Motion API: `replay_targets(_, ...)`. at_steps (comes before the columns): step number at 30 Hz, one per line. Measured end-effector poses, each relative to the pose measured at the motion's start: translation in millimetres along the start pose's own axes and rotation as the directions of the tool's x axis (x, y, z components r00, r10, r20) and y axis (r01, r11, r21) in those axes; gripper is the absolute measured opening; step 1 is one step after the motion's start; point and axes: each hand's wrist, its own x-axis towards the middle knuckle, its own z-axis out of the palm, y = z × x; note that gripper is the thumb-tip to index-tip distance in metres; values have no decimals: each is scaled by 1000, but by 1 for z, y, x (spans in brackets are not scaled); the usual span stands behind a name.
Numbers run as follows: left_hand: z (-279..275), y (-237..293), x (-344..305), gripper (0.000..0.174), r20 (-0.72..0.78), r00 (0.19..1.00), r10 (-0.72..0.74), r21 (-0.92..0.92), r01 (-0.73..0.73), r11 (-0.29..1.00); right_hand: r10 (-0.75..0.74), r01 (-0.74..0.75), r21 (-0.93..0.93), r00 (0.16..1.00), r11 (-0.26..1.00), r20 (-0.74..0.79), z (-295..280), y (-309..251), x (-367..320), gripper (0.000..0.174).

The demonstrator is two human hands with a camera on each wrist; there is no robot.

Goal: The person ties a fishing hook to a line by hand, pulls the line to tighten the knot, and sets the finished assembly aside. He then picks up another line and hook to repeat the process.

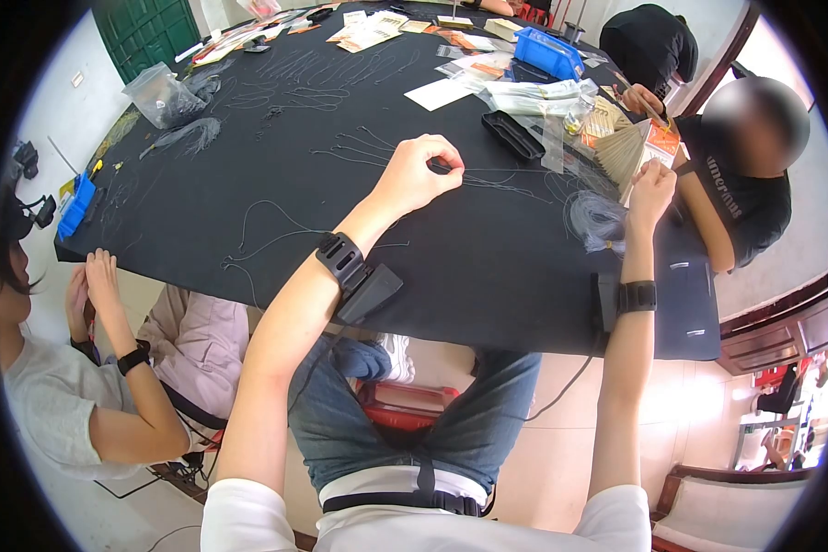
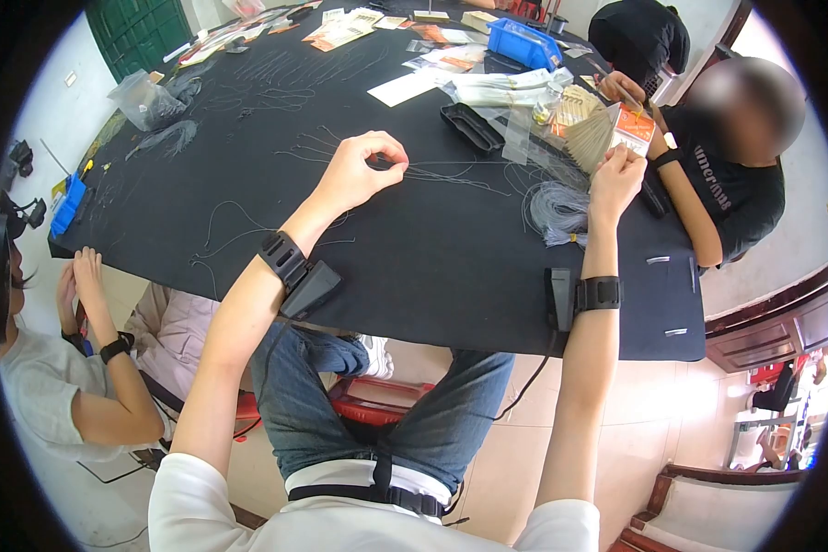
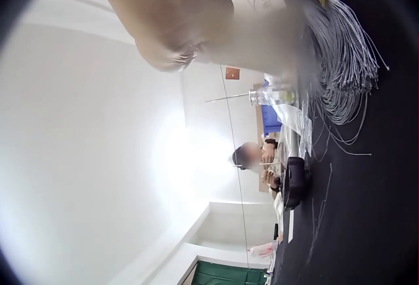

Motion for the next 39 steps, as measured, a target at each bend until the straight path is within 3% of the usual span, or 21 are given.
replay_targets(6,1,1,0,6,42,998,-39,-28,40,999,-108,105,-107,994,989,-26,-3,3,3,22)
replay_targets(9,0,0,-1,6,82,993,-87,-35,90,995,-61,61,-46,998,997,0,-3,2,3,22)
replay_targets(12,-3,-1,-2,6,128,981,-145,-56,153,987,47,-61,133,993,989,106,0,15,4,22)
replay_targets(15,-4,4,-3,6,143,976,-165,-75,177,981,206,-223,46,947,974,245,-3,15,6,22)
replay_targets(17,-3,11,-4,6,143,979,-142,-82,155,985,-86,100,-106,987,989,133,4,3,-2,26)
replay_targets(18,-2,14,-4,6,143,983,-118,-84,131,988,-237,251,-194,967,948,93,8,-10,-10,30)
replay_targets(21,1,23,-5,6,102,994,33,-41,-29,999,-422,444,-166,893,880,155,15,-59,-41,39)
replay_targets(22,2,27,-5,6,84,992,96,-17,-95,995,-421,445,-63,878,894,230,16,-73,-51,38)
replay_targets(24,3,36,-6,8,67,987,148,5,-149,989,-426,404,140,823,904,375,16,-93,-71,36)
replay_targets(26,6,39,-7,9,42,976,212,9,-212,977,-331,285,189,618,940,713,14,-102,-82,30)
replay_targets(27,7,38,-7,9,35,976,213,0,-214,977,-263,154,213,523,965,811,15,-100,-91,28)
replay_targets(28,7,37,-7,10,28,976,217,-11,-216,976,-205,19,216,410,976,889,16,-97,-99,25)
replay_targets(31,6,37,-8,12,42,987,156,-54,-154,987,-77,-88,97,214,991,974,18,-96,-108,21)
replay_targets(34,6,37,-8,14,86,996,34,-119,-24,993,5,-266,44,178,963,984,18,-100,-105,21)
replay_targets(35,6,37,-8,14,105,994,-8,-143,23,989,-27,-259,97,261,961,965,19,-98,-106,22)
replay_targets(39,6,42,-8,13,214,959,-187,-346,253,904,23,-331,66,259,941,966,18,-99,-103,25)
